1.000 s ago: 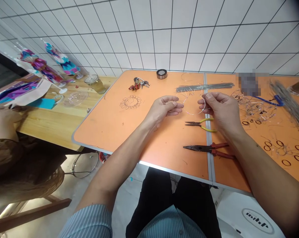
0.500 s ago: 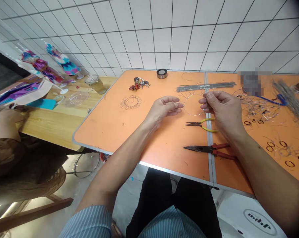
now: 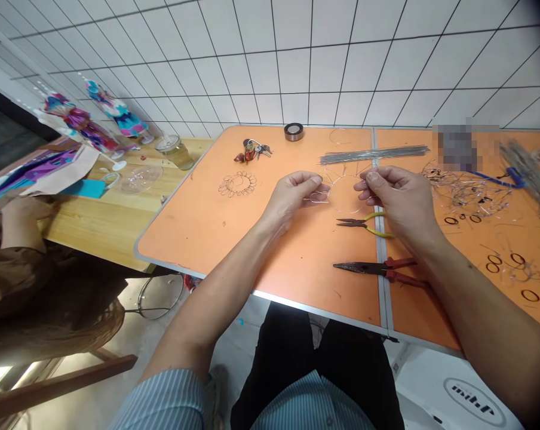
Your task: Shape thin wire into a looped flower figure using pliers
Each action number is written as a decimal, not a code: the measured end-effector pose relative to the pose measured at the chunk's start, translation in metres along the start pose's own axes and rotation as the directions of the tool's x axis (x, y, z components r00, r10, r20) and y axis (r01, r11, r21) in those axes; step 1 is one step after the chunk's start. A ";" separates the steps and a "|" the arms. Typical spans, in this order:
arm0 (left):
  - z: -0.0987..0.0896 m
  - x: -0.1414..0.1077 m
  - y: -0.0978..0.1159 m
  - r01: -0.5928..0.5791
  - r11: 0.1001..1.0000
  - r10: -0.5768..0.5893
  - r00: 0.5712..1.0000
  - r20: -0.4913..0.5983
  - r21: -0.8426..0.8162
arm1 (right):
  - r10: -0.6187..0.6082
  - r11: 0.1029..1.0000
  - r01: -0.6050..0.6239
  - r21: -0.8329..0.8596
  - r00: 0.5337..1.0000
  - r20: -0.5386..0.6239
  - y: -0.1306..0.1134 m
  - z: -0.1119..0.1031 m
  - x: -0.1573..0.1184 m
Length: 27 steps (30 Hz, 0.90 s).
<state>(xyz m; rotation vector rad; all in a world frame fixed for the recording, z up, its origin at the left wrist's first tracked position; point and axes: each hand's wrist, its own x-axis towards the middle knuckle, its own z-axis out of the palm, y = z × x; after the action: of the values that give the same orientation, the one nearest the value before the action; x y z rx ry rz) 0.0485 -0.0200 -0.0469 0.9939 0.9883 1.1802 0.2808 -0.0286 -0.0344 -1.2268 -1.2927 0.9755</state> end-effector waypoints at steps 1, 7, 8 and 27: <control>0.000 0.000 0.000 -0.007 1.000 0.007 1.000 -0.008 -0.003 | -0.001 1.000 0.001 -0.001 1.000 0.009 0.000 0.000 0.000; 0.001 0.000 0.001 -0.021 1.000 0.022 0.999 -0.027 0.002 | -0.005 1.000 0.007 -0.031 0.998 0.055 -0.001 0.002 -0.002; 0.001 0.000 0.002 -0.017 1.000 0.018 0.999 -0.028 0.004 | -0.003 0.999 0.005 -0.032 0.998 0.057 -0.001 0.002 -0.002; 0.001 -0.004 0.003 -0.045 0.995 0.047 0.999 -0.016 0.093 | 0.024 0.998 -0.012 -0.069 0.986 0.167 -0.003 0.006 -0.006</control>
<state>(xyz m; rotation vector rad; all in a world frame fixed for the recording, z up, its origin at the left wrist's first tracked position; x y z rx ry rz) 0.0486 -0.0236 -0.0434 1.0858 1.0469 1.1921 0.2744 -0.0342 -0.0332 -1.2301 -1.4584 1.0745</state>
